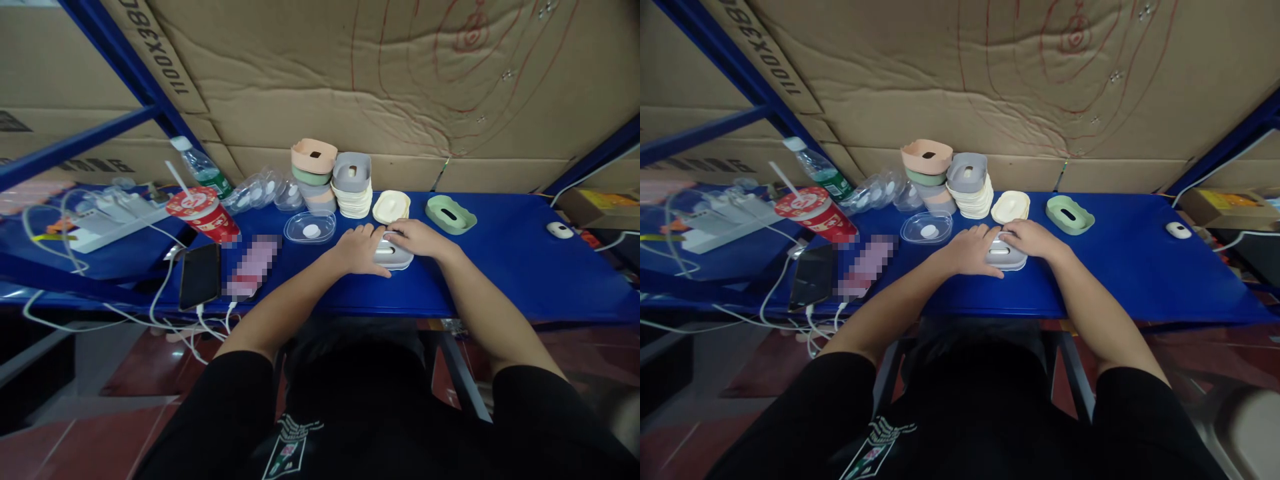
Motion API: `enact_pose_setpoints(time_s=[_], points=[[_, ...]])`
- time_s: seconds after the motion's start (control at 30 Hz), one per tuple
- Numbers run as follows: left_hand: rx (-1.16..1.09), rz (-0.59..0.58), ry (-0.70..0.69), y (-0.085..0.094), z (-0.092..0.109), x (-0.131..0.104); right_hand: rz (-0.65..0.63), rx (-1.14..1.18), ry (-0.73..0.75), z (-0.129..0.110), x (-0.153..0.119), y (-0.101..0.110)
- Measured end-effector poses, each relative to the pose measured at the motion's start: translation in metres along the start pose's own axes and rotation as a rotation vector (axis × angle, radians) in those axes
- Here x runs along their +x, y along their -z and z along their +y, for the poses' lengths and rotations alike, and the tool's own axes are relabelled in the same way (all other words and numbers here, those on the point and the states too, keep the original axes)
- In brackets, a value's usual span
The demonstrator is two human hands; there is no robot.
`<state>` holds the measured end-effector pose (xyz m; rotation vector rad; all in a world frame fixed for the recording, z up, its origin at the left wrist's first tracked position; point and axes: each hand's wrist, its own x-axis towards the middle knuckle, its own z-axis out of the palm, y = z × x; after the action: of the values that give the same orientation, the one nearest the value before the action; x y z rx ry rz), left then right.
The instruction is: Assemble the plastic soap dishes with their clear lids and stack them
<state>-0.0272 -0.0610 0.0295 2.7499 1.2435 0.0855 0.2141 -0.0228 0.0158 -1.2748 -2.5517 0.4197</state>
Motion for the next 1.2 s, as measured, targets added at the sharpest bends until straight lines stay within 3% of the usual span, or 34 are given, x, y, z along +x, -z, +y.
enact_pose_setpoints(time_s=[0.33, 0.47, 0.53, 0.6, 0.7, 0.77, 0.83, 1.03, 1.2], points=[[-0.050, -0.060, -0.028, -0.006, -0.009, 0.010, -0.040, -0.081, -0.043, 0.009, 0.004, -0.008], [-0.054, 0.025, -0.032, 0.009, -0.020, 0.005, -0.035, -0.079, -0.073, 0.003, 0.002, -0.004], [-0.035, 0.116, 0.065, 0.025, -0.031, 0.000, -0.037, -0.076, -0.101, -0.002, 0.001, -0.001], [0.018, 0.196, 0.260, 0.040, -0.044, -0.006, -0.037, -0.083, -0.129, -0.006, 0.000, 0.001], [0.075, 0.070, 0.480, 0.054, -0.059, -0.011, -0.035, -0.093, -0.144, -0.009, -0.001, 0.003], [0.097, -0.035, 0.519, 0.054, -0.063, -0.011, -0.030, -0.094, -0.147, -0.010, -0.002, 0.004], [0.110, -0.068, 0.509, 0.051, -0.065, -0.009, -0.025, -0.094, -0.156, -0.010, -0.002, 0.004], [0.048, 0.056, 0.556, 0.051, -0.063, -0.007, -0.036, -0.092, -0.174, -0.013, -0.002, 0.005], [-0.074, 0.287, 0.523, 0.062, -0.053, -0.016, 0.025, -0.071, -0.172, -0.013, -0.004, 0.009]])
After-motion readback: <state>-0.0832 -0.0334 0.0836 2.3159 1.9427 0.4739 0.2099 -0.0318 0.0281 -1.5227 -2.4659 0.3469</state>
